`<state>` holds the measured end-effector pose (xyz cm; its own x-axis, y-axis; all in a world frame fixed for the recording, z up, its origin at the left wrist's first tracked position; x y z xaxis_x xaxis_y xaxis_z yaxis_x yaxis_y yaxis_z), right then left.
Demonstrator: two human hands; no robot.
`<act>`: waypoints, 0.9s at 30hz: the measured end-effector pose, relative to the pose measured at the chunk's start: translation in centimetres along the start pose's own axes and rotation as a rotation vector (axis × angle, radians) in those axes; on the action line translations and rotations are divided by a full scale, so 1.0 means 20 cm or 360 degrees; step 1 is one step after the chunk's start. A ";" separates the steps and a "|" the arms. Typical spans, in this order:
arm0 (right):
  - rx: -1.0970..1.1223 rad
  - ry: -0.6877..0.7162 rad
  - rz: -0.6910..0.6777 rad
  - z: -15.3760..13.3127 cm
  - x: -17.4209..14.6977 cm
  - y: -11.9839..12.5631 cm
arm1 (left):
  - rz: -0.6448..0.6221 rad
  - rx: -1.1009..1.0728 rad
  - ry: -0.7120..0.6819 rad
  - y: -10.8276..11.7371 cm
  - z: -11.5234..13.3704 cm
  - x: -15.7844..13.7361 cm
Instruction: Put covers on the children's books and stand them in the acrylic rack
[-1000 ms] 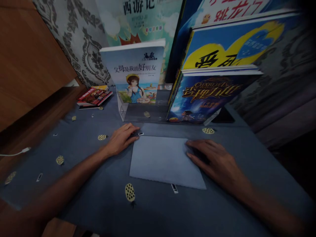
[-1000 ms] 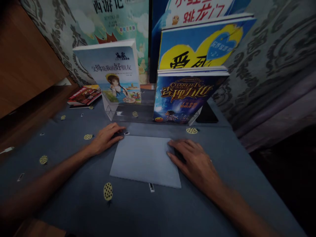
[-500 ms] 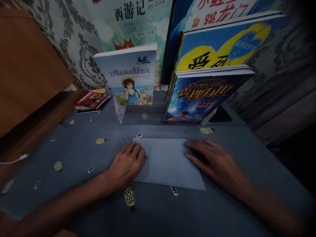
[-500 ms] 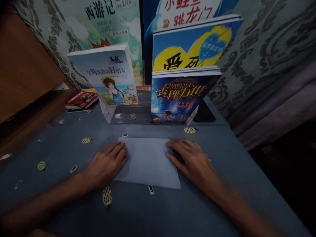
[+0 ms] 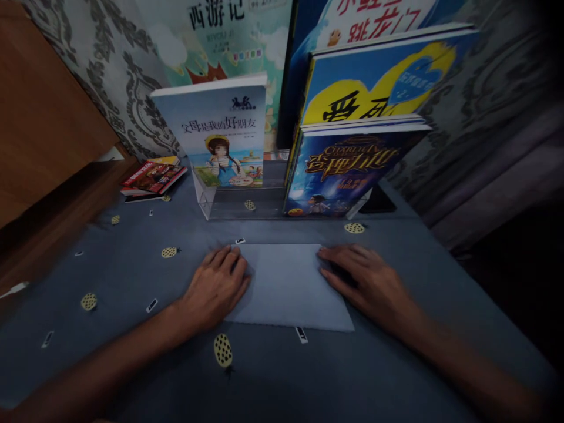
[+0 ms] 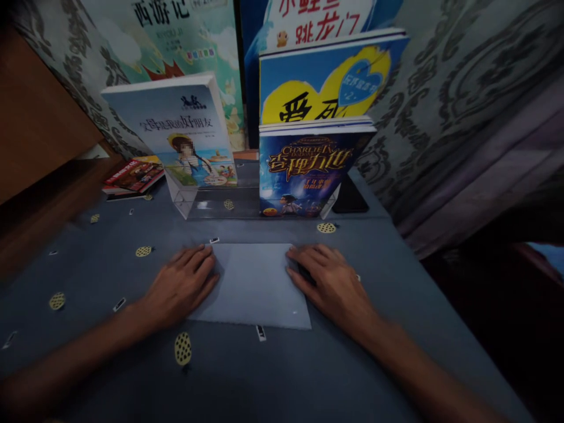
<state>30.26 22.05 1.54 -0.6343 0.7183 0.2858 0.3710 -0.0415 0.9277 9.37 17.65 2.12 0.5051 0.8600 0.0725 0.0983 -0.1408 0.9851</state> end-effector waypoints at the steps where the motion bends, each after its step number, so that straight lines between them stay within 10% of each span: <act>1: -0.0011 0.0007 0.0001 -0.01 0.00 0.00 | 0.0012 0.0018 -0.0002 0.00 0.00 0.00; 22: -0.0067 0.0011 -0.0032 -0.05 0.01 0.03 | -0.0005 -0.0208 -0.0135 0.04 -0.04 0.01; 27: 0.0292 0.0400 -0.0223 -0.39 0.05 0.01 | -0.0173 -0.0551 -0.0113 0.03 -0.20 0.03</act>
Point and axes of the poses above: each hand's wrist, its own x-axis towards the middle knuckle, its own y-axis out of the back of the hand, z = x × y, the point moved 9 cm from there along x, towards the middle knuckle, and after that the axes turned 9 degrees about -z, right-handed, at the moved point
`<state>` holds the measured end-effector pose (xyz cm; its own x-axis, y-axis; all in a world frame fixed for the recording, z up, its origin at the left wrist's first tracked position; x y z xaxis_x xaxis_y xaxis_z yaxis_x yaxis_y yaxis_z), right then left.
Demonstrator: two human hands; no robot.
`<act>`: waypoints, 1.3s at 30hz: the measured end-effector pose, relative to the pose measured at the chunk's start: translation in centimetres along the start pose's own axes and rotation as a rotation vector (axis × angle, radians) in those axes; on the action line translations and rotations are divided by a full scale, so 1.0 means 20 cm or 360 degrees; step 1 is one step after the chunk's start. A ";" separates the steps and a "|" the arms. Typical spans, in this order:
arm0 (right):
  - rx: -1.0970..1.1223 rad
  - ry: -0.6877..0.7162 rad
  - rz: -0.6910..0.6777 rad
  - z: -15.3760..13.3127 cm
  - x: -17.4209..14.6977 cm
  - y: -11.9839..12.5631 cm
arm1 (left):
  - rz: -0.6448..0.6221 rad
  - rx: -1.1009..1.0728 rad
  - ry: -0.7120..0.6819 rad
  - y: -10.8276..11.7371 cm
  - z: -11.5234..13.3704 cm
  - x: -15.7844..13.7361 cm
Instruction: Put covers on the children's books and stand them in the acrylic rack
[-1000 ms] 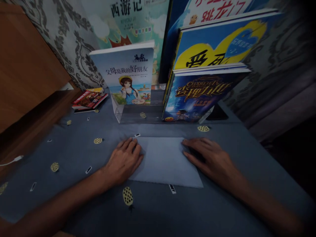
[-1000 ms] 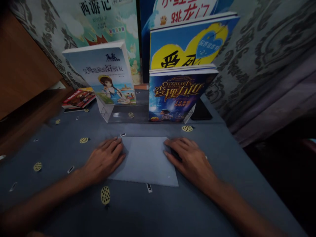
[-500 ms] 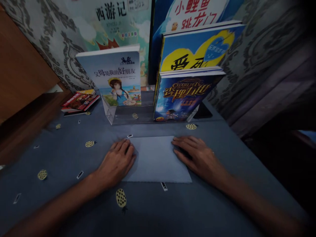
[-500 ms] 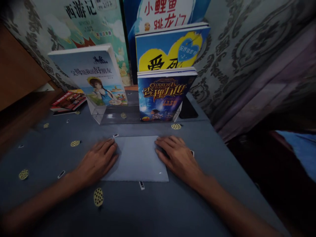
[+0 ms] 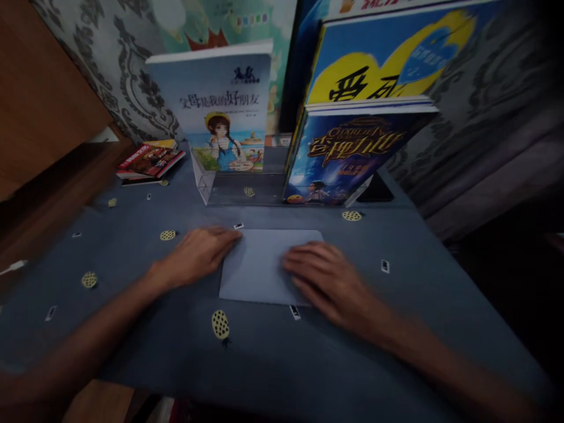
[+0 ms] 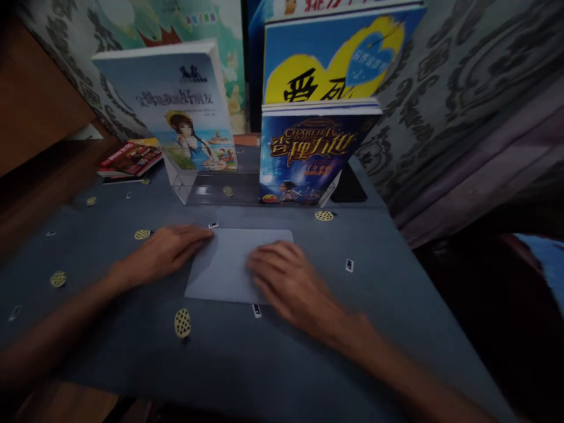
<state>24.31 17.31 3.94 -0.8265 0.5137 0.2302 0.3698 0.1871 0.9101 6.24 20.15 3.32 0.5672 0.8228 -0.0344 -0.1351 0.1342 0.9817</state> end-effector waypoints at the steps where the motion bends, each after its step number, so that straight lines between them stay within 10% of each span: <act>1: 0.0121 0.0145 -0.0117 -0.10 0.03 -0.04 | 0.0005 -0.0069 0.0007 0.01 -0.03 0.00; 8: 0.0412 0.0418 -0.0601 -0.42 0.17 -0.24 | 0.0042 -0.0372 -0.0038 0.01 -0.12 -0.01; 39: 0.0091 0.0060 -0.0525 -0.02 0.35 -0.30 | 0.0023 -0.0125 0.0099 -0.04 -0.10 -0.02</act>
Point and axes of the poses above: each hand's wrist, its own x-axis towards the middle knuckle, its own y-axis out of the back of the hand, z = x × y, the point moved 9 cm from there along x, towards the middle knuckle, and after that the axes turned 9 degrees about -z, right-handed, at the moved point
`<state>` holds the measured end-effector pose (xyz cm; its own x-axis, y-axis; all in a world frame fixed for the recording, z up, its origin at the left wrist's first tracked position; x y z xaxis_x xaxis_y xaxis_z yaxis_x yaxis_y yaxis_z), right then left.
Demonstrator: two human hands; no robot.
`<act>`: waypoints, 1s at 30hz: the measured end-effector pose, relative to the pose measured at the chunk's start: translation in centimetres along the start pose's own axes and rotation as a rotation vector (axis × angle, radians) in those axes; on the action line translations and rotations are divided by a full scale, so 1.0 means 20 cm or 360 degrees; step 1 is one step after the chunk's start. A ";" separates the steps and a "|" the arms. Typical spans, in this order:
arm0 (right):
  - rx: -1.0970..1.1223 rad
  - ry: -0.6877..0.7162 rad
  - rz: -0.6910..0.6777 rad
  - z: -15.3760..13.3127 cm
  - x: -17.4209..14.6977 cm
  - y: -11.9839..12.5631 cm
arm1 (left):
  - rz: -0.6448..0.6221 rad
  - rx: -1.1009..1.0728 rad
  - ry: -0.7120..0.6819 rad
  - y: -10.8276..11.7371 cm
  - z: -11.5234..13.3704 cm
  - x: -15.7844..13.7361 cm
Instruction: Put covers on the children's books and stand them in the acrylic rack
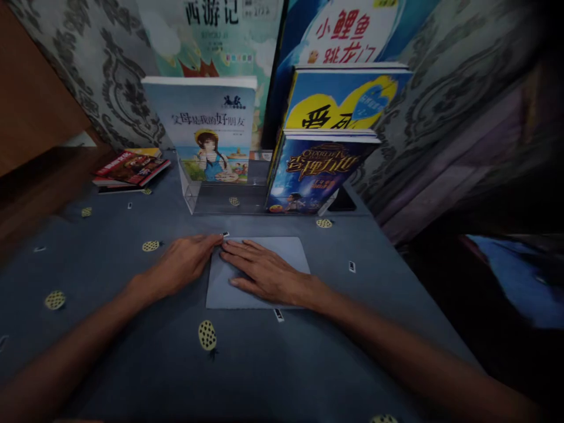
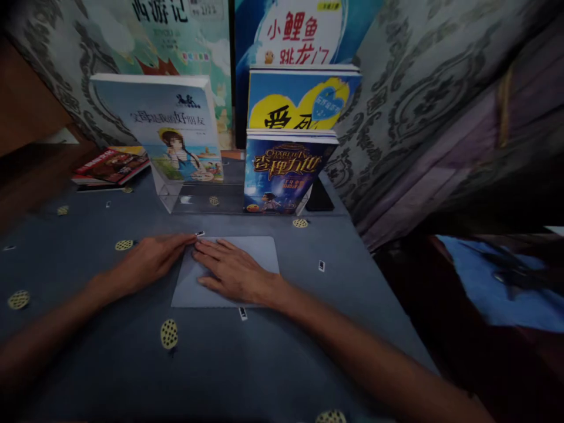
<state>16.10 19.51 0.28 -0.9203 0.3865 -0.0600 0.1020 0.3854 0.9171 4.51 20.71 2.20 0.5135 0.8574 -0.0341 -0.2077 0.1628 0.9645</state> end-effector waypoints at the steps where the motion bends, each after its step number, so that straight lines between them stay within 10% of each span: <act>1: -0.0005 -0.0023 0.0011 0.02 -0.02 0.00 | -0.0008 0.0008 0.0007 0.00 0.00 0.00; 17: 0.0144 -0.0357 0.0296 0.42 -0.44 0.08 | 0.0070 0.0144 -0.0046 0.01 0.02 0.00; 26: 0.0312 -0.0326 0.0344 0.44 -0.45 0.11 | -0.0148 0.0031 -0.0981 -0.11 0.78 -0.01; 30: 0.0361 -0.0304 0.0362 0.44 -0.46 0.11 | -0.0314 0.0029 -0.1045 -0.23 0.94 0.04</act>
Point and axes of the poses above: each hand's wrist, its own x-axis towards the middle knuckle, its own y-axis out of the back of the hand, z = x × y, the point moved 9 cm from there along x, towards the middle knuckle, and after that the axes turned 9 degrees about -z, right-handed, at the moved point
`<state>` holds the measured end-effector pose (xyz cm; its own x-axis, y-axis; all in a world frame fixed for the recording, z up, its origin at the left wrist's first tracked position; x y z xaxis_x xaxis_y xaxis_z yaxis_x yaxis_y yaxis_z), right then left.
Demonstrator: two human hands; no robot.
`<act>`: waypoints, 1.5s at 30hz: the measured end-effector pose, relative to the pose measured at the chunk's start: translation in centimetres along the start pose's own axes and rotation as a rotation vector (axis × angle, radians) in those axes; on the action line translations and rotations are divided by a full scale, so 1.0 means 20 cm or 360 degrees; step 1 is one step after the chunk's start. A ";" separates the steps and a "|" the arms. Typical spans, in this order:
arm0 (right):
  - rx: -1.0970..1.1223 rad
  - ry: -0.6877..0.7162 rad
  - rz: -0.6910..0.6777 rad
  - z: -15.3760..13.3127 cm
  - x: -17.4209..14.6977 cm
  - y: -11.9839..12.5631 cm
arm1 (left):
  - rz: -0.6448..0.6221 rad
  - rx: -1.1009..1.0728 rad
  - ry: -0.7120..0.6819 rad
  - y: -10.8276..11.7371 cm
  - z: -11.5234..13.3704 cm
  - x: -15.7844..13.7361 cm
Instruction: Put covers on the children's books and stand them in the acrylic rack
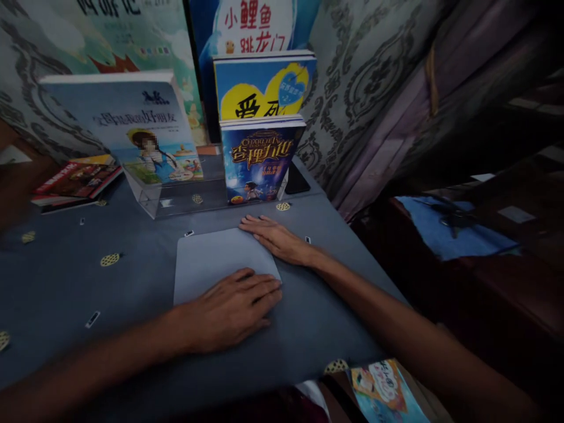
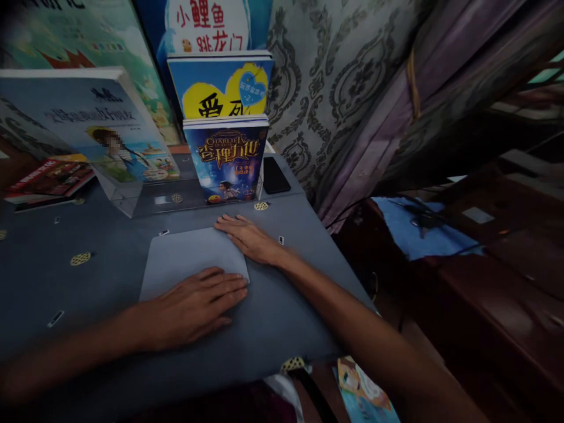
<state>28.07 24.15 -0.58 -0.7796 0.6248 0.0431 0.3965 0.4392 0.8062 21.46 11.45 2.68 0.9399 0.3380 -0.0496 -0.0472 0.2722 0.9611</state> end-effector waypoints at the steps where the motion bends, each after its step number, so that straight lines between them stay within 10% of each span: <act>1: 0.0011 0.0005 -0.0005 0.00 0.00 0.00 | -0.0004 0.0032 0.0030 0.00 -0.02 0.02; 11: 0.0199 -0.0012 0.0070 0.03 -0.01 0.04 | 0.0012 0.0258 0.0436 0.08 -0.31 0.12; 20: 0.0763 -0.0057 0.0345 0.11 -0.03 0.14 | -0.0129 0.0535 0.0650 0.07 -0.21 0.02; 30: 0.0771 -0.0071 0.0377 0.11 -0.02 0.14 | -0.0213 0.1021 0.0377 -0.07 -0.07 0.02; 35: 0.0790 -0.0098 0.0358 0.10 -0.03 0.14 | -0.0212 0.0743 0.0423 0.03 -0.11 -0.01; 45: 0.1576 -0.0062 0.0447 0.09 -0.05 0.15 | 0.0960 -0.0527 0.0936 0.54 -0.45 -0.31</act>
<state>30.82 26.05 0.66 -0.5876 0.8000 0.1214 0.7978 0.5978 -0.0786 12.14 20.42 10.99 0.4034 0.8884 0.2190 -0.6562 0.1140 0.7459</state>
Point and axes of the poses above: each hand's wrist, its own x-axis towards the middle knuckle, its own y-axis out of the back of the hand, z = x × y, the point moved 9 cm from there along x, towards the middle knuckle, and after that the axes turned 9 degrees about -z, right-handed, at the moved point
